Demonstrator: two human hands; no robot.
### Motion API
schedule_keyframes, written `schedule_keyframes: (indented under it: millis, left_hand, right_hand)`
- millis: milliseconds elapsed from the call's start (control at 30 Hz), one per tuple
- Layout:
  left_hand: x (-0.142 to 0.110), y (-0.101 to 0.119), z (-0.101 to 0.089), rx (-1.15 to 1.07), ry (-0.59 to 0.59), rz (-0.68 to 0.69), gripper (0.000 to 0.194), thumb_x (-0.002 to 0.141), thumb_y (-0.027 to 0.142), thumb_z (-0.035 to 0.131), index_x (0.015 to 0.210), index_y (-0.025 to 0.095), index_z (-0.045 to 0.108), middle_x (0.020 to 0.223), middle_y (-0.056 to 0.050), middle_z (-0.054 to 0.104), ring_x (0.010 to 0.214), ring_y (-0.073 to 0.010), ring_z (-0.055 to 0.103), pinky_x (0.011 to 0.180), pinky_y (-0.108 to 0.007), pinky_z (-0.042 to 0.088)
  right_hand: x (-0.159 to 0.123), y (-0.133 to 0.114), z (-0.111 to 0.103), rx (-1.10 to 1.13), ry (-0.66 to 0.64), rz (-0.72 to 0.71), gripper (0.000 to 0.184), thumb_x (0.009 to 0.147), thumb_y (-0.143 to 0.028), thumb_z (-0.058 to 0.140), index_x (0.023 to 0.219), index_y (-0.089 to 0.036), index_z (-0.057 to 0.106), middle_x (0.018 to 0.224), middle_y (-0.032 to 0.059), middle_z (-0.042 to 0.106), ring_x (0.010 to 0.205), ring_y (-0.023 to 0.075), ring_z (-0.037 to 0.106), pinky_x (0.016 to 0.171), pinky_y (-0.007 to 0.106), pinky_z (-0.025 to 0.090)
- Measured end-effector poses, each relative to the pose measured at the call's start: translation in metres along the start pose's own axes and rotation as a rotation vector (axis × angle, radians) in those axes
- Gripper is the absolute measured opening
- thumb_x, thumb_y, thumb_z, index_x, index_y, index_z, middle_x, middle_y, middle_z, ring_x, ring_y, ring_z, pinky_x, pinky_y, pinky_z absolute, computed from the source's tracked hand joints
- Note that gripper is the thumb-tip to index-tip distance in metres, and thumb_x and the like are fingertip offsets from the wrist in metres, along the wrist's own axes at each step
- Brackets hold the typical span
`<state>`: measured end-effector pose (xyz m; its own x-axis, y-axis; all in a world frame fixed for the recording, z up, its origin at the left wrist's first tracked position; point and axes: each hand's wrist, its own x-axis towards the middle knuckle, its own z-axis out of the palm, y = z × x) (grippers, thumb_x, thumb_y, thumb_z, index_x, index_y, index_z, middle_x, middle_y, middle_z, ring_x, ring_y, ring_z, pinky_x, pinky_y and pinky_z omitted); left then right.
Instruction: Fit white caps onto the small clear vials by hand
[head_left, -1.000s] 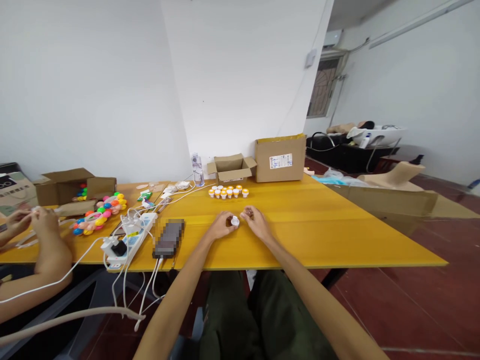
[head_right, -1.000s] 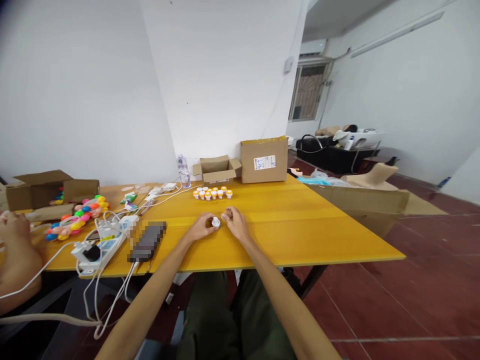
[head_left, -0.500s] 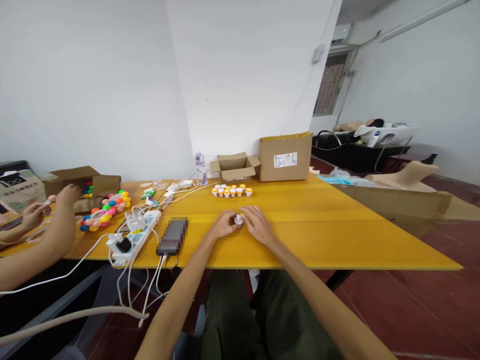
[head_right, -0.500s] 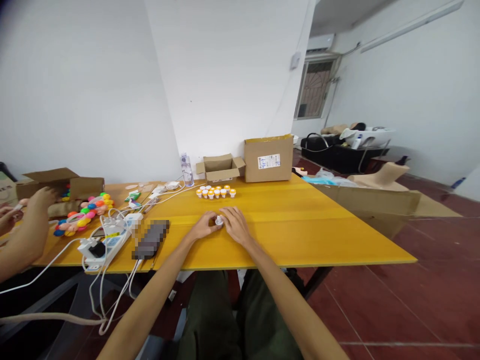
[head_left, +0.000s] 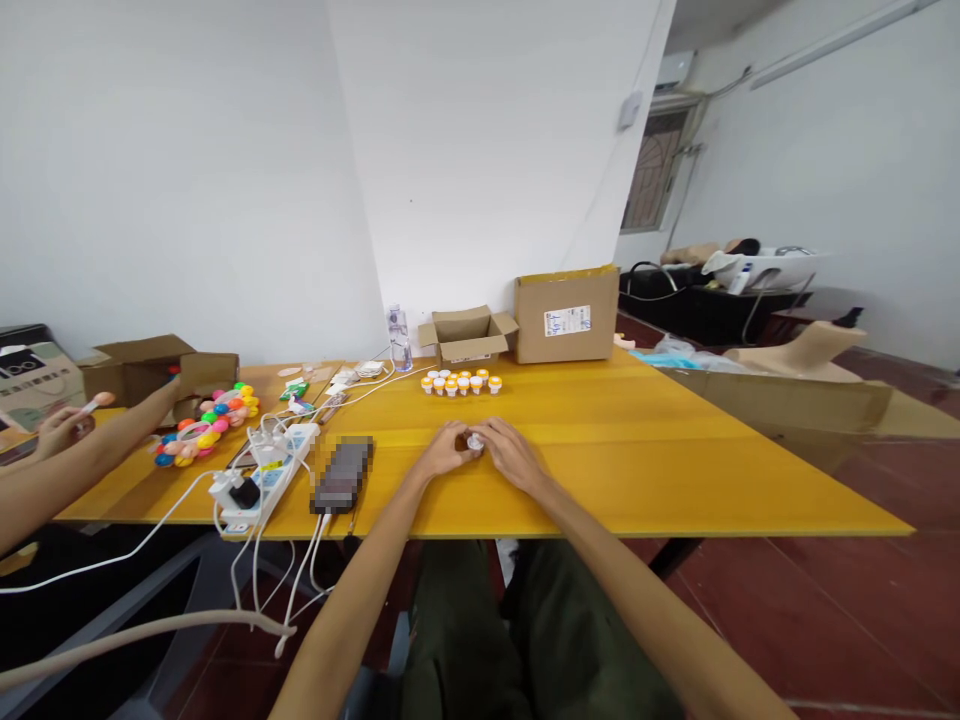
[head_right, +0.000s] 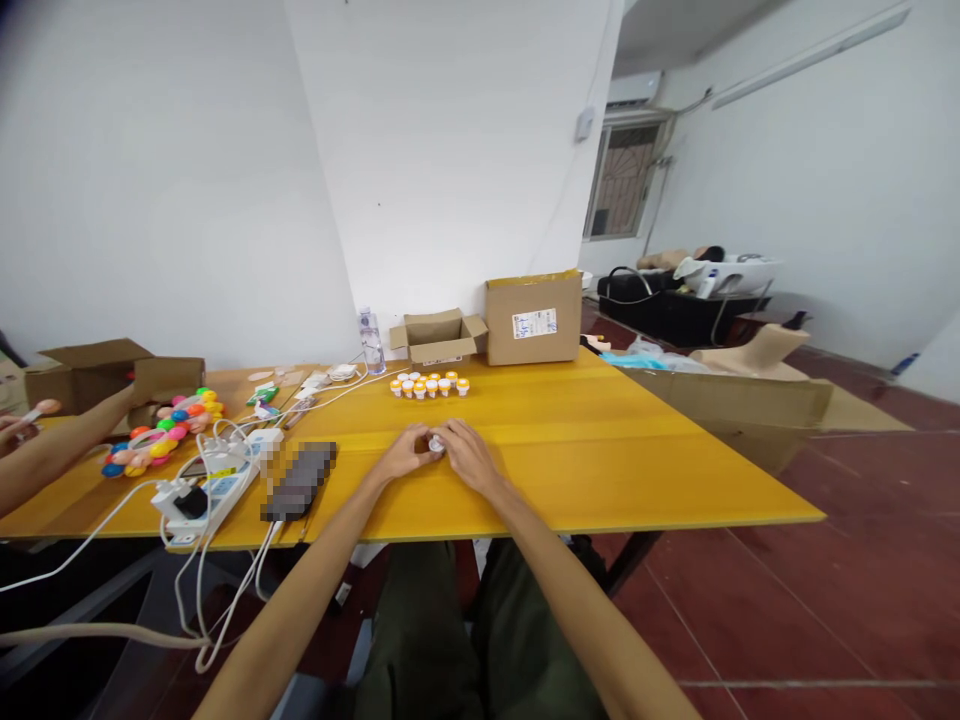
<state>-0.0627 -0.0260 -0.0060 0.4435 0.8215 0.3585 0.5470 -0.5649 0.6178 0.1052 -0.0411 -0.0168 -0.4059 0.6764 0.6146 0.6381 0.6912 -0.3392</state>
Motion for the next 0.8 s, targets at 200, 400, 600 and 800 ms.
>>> schedule_keyframes:
  millis: [200,400,600,800]
  left_hand:
    - [0.0,-0.0005,0.0005,-0.006,0.004,0.012,0.015,0.071,0.026,0.066,0.084,0.018,0.065,0.083,-0.003,0.063,0.084,-0.0201,0.054,0.083,-0.034,0.043]
    - [0.0003,-0.0014,0.0009,-0.008,0.007,0.005,0.013,0.071,0.026,0.067,0.081,0.017,0.065,0.084,-0.004,0.063,0.084,-0.0201,0.055,0.083,-0.034,0.043]
    - [0.0011,-0.0033,0.0012,-0.012,0.008,-0.01,0.014,0.071,0.027,0.068,0.08,0.018,0.064,0.081,-0.003,0.063,0.084,-0.02,0.054,0.083,-0.034,0.043]
    - [0.0008,-0.0042,0.0009,-0.016,0.007,-0.003,0.012,0.07,0.027,0.068,0.077,0.018,0.063,0.082,-0.003,0.063,0.085,-0.0199,0.055,0.083,-0.034,0.043]
  right_hand:
    - [0.0007,0.0012,0.001,0.004,0.011,0.013,0.033,0.094,-0.019,0.036,0.105,-0.028,0.066,0.089,0.005,0.063,0.086,0.0195,0.058,0.078,0.032,0.048]
    - [0.0007,-0.001,0.0,0.013,0.011,0.039,0.031,0.095,-0.022,0.036,0.105,-0.027,0.065,0.091,0.0049,0.064,0.087,0.0186,0.059,0.08,0.031,0.048]
    - [0.0009,-0.0006,0.0021,-0.007,0.02,0.056,0.028,0.095,-0.025,0.038,0.102,-0.027,0.065,0.091,0.0044,0.064,0.087,0.0187,0.058,0.08,0.031,0.047]
    - [0.0012,-0.0012,0.0018,-0.011,0.034,0.057,0.027,0.095,-0.026,0.038,0.099,-0.027,0.065,0.092,0.0046,0.064,0.087,0.0184,0.059,0.079,0.03,0.047]
